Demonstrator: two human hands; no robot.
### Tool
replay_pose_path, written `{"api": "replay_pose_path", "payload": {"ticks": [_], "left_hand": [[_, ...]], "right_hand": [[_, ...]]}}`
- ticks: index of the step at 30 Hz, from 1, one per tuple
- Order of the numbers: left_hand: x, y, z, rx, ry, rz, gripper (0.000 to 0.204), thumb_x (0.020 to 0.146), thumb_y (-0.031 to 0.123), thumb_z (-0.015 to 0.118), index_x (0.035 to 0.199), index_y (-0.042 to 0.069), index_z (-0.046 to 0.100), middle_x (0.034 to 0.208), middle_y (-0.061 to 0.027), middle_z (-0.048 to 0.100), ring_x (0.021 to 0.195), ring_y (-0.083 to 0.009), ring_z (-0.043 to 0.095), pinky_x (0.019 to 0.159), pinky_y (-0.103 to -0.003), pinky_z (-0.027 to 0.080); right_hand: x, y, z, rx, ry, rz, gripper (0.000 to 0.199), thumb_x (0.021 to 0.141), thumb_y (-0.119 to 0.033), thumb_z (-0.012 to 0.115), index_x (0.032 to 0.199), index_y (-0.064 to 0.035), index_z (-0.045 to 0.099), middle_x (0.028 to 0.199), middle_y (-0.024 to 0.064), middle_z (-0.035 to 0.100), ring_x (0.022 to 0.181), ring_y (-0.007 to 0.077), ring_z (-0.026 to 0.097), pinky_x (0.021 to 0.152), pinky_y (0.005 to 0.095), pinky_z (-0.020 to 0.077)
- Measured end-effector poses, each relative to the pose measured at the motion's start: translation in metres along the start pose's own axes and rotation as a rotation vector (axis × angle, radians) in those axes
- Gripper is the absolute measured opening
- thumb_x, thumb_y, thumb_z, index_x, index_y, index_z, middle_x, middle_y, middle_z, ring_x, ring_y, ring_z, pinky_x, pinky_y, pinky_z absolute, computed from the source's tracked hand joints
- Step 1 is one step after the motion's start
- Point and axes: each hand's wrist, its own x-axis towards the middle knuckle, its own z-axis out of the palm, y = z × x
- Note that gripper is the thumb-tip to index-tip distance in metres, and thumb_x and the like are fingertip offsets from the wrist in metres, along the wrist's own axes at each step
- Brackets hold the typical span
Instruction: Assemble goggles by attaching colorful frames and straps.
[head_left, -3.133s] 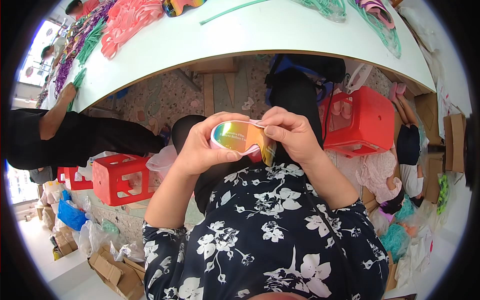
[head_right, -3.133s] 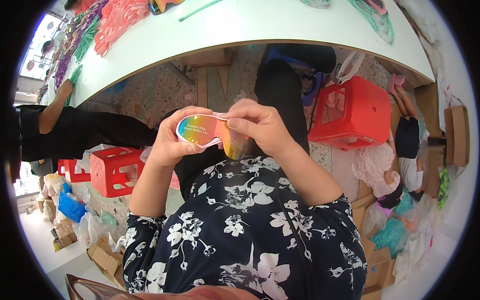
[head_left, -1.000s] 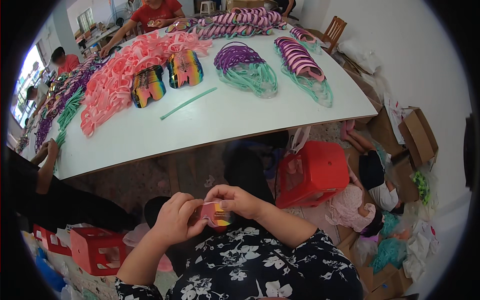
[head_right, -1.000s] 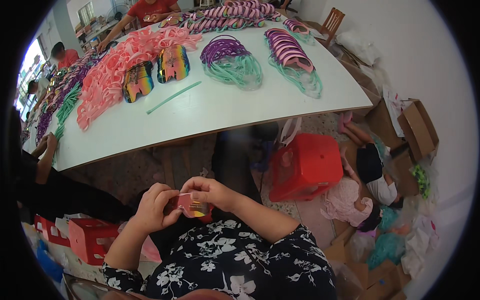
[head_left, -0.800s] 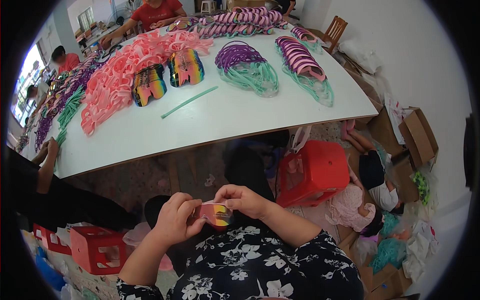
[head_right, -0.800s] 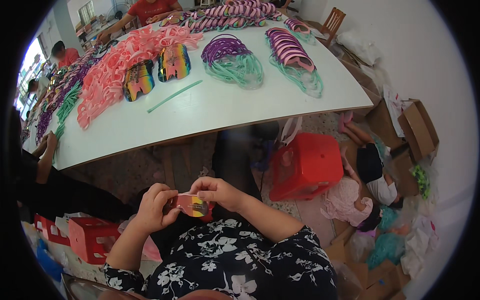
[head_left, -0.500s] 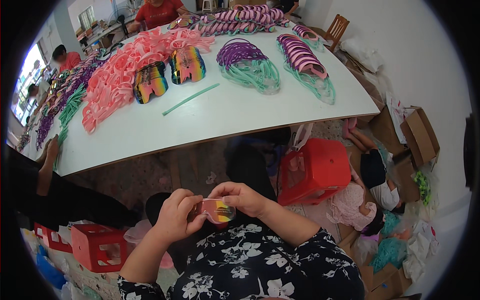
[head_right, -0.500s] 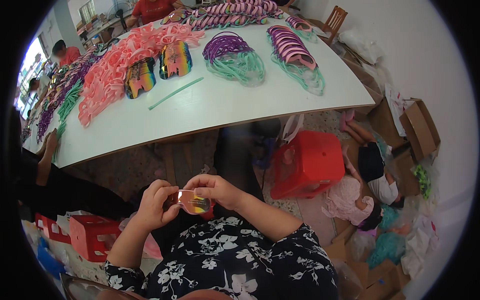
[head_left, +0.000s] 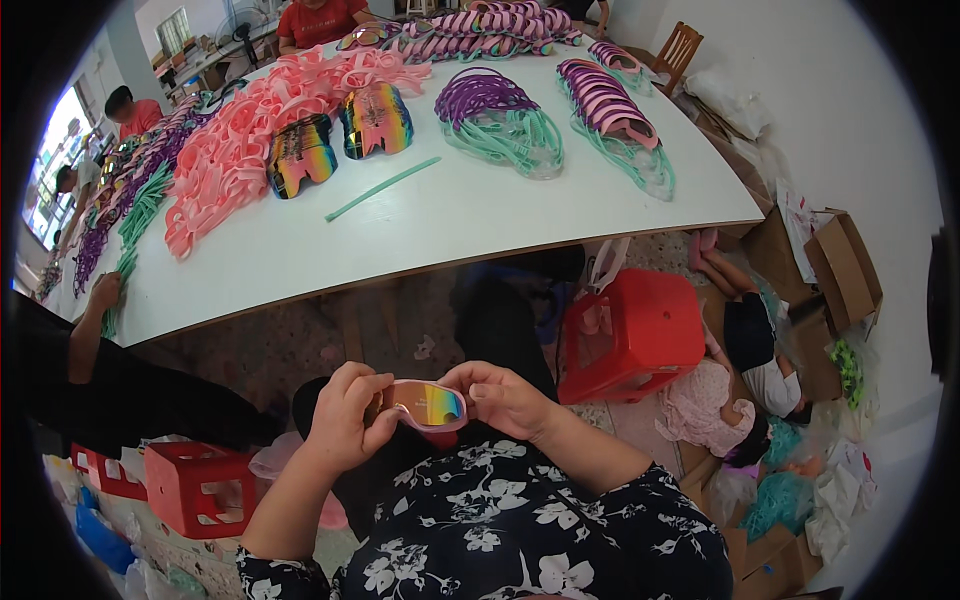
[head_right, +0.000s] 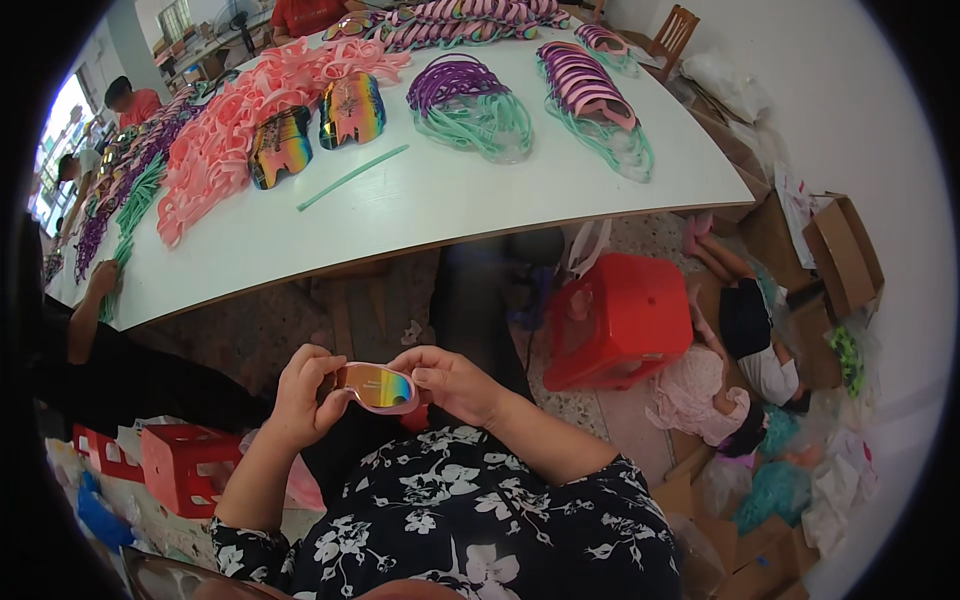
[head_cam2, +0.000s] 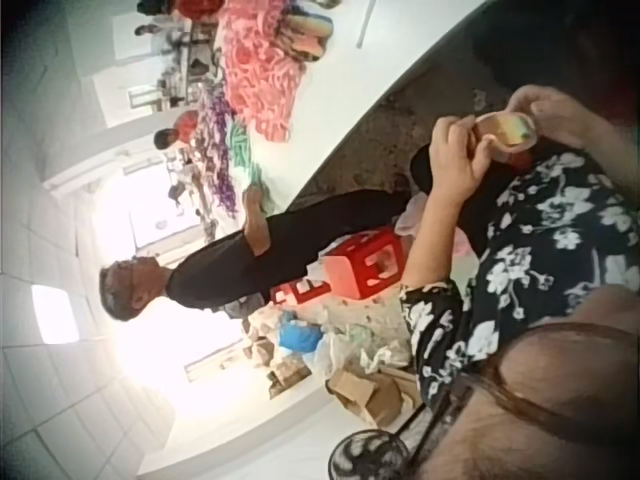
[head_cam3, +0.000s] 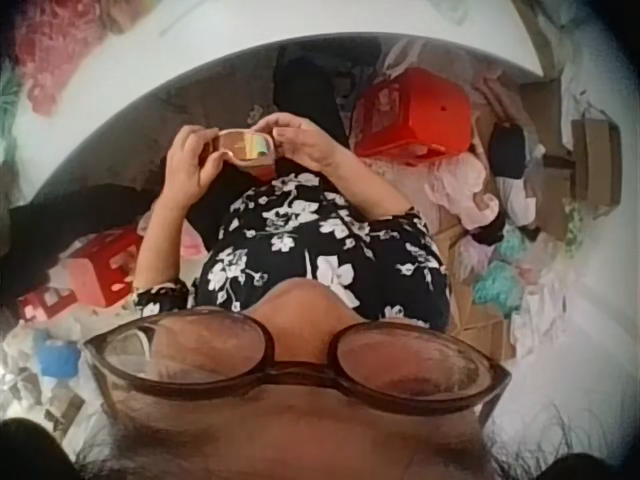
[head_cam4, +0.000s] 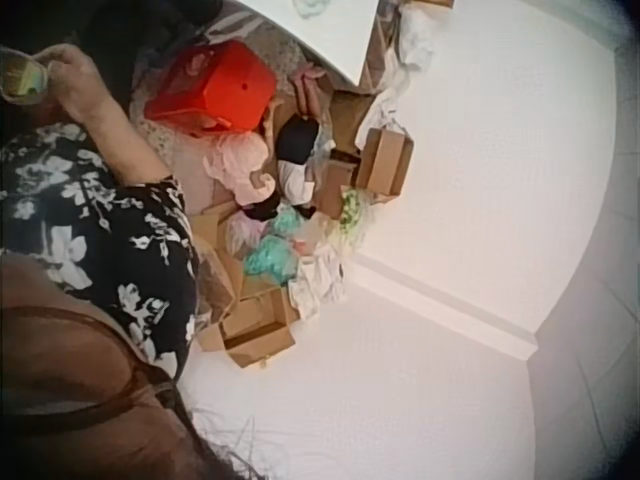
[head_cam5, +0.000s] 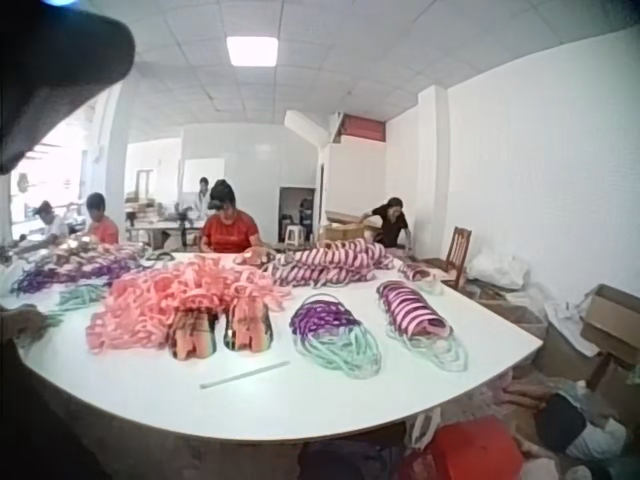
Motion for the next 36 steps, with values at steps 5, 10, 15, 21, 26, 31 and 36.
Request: {"api": "replay_pose_path", "payload": {"ticks": [5, 10, 15, 21, 26, 31, 36], "left_hand": [[-0.004, -0.005, 0.002, 0.016, 0.041, -0.018, 0.037, 0.08, 0.023, 0.073, 0.108, 0.003, 0.063, 0.092, -0.0141, 0.059, 0.073, -0.0284, 0.061, 0.064, -0.038, 0.05], [-0.007, -0.001, 0.01, -0.014, 0.083, -0.082, 0.036, 0.08, 0.023, 0.072, 0.108, 0.002, 0.062, 0.093, -0.0146, 0.059, 0.072, -0.0292, 0.061, 0.065, -0.039, 0.051], [-0.009, -0.001, 0.011, -0.025, 0.079, -0.098, 0.034, 0.082, 0.021, 0.071, 0.109, 0.002, 0.061, 0.092, -0.0148, 0.059, 0.074, -0.0297, 0.061, 0.067, -0.039, 0.051], [-0.014, 0.0, 0.033, -0.021, 0.206, -0.144, 0.034, 0.083, 0.02, 0.07, 0.11, 0.002, 0.06, 0.09, -0.0143, 0.059, 0.076, -0.0301, 0.06, 0.068, -0.038, 0.05], [-0.012, 0.001, 0.032, -0.062, 0.107, -0.098, 0.034, 0.083, 0.019, 0.07, 0.11, 0.002, 0.06, 0.089, -0.014, 0.059, 0.075, -0.03, 0.06, 0.067, -0.038, 0.049], [-0.011, 0.002, 0.03, -0.054, 0.091, -0.091, 0.034, 0.082, 0.018, 0.071, 0.11, 0.002, 0.06, 0.089, -0.014, 0.059, 0.075, -0.0297, 0.06, 0.067, -0.038, 0.05], [-0.014, 0.0, 0.033, -0.042, 0.13, -0.132, 0.033, 0.083, 0.018, 0.07, 0.11, 0.001, 0.06, 0.09, -0.0148, 0.059, 0.075, -0.0302, 0.061, 0.067, -0.038, 0.05]], "right_hand": [[-0.004, 0.003, -0.004, 0.084, -0.009, 0.01, 0.039, 0.098, -0.023, 0.062, 0.128, 0.0005, 0.055, 0.123, 0.0106, 0.062, 0.113, 0.0198, 0.062, 0.101, 0.0371, 0.0488], [-0.001, 0.011, 0.002, 0.074, 0.091, -0.064, 0.039, 0.098, -0.024, 0.061, 0.129, 0.0001, 0.055, 0.122, 0.0119, 0.063, 0.111, 0.0213, 0.062, 0.098, 0.0395, 0.0502], [-0.004, 0.005, -0.007, 0.141, 0.025, -0.046, 0.033, 0.1, -0.018, 0.06, 0.127, 0.0009, 0.058, 0.121, 0.0103, 0.064, 0.112, 0.0188, 0.062, 0.1, 0.0361, 0.0491], [-0.006, 0.013, 0.015, 0.102, 0.194, -0.123, 0.033, 0.1, -0.016, 0.059, 0.129, -0.0003, 0.057, 0.12, 0.009, 0.064, 0.112, 0.0187, 0.062, 0.1, 0.0358, 0.0495], [-0.006, 0.014, -0.013, 0.117, 0.158, -0.065, 0.032, 0.1, -0.016, 0.06, 0.127, -0.0005, 0.056, 0.119, 0.0093, 0.064, 0.11, 0.0182, 0.063, 0.099, 0.036, 0.0512], [0.002, 0.012, 0.0, -0.031, 0.229, -0.065, 0.026, 0.1, -0.017, 0.06, 0.12, -0.0008, 0.057, 0.115, 0.0085, 0.065, 0.105, 0.0165, 0.064, 0.095, 0.0343, 0.0531], [-0.002, 0.014, -0.006, 0.029, 0.193, -0.073, 0.023, 0.101, -0.019, 0.056, 0.119, -0.0036, 0.059, 0.113, 0.006, 0.064, 0.104, 0.0141, 0.064, 0.093, 0.0325, 0.0514]]}}
